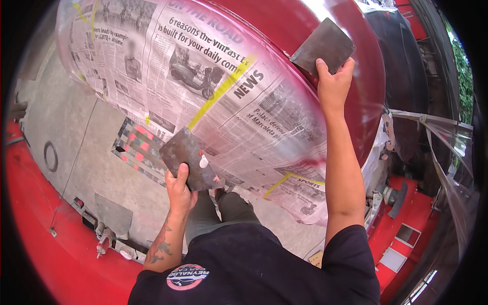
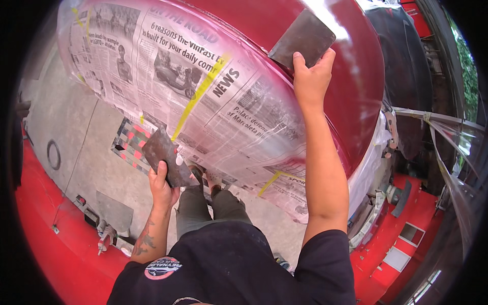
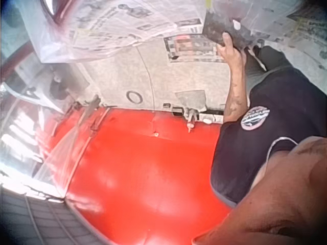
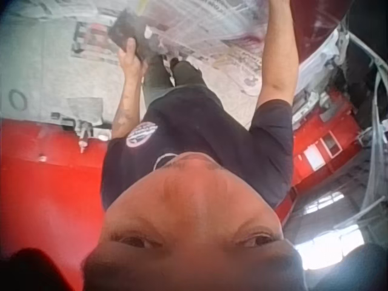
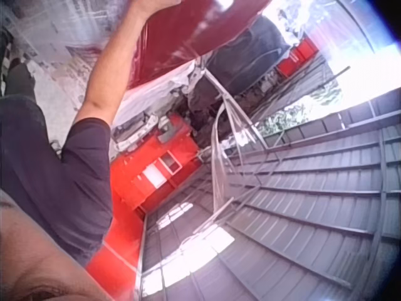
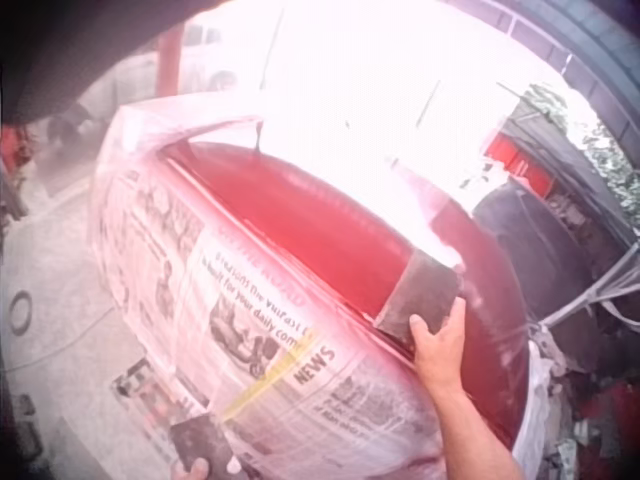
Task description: Applying and smoothing body filler on a car part covered in masking newspaper.
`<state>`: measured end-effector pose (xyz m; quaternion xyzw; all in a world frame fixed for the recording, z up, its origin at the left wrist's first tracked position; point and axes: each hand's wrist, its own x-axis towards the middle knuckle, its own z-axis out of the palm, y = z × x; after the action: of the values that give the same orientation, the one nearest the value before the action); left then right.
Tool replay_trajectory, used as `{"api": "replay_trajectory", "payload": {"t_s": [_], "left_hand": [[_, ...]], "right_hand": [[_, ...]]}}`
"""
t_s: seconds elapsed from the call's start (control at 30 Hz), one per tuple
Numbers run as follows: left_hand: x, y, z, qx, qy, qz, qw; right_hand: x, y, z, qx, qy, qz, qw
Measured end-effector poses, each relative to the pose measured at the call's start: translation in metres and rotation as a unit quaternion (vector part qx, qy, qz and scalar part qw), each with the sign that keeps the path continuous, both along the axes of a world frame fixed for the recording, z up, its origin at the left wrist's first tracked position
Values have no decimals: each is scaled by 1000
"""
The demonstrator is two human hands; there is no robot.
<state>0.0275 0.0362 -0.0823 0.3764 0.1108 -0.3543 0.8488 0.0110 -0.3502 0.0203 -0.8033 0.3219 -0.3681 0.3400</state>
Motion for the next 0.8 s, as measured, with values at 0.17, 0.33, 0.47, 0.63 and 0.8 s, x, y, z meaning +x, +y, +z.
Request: {"api": "replay_trajectory", "payload": {"t_s": [0.17, 0.33, 0.47, 0.63, 0.8], "left_hand": [[-6, 14, -8, 23, 20, -14, 999], [-11, 14, -6, 20, 13, -22, 999], [-11, 17, -7, 18, 16, -24, 999], [-12, 15, -5, 22, 5, -18, 1000], [-12, 20, -7, 30, 4, -16, 999]], "right_hand": [[1, 18, 15, 78, 6, -31, 996], [10, 11, 6, 57, -47, 0, 997], [19, 8, 1, 31, -26, 5, 999], [20, -5, -7, -59, -8, 23, 998], [4, -7, -4, -41, -9, 0, 999]]}}
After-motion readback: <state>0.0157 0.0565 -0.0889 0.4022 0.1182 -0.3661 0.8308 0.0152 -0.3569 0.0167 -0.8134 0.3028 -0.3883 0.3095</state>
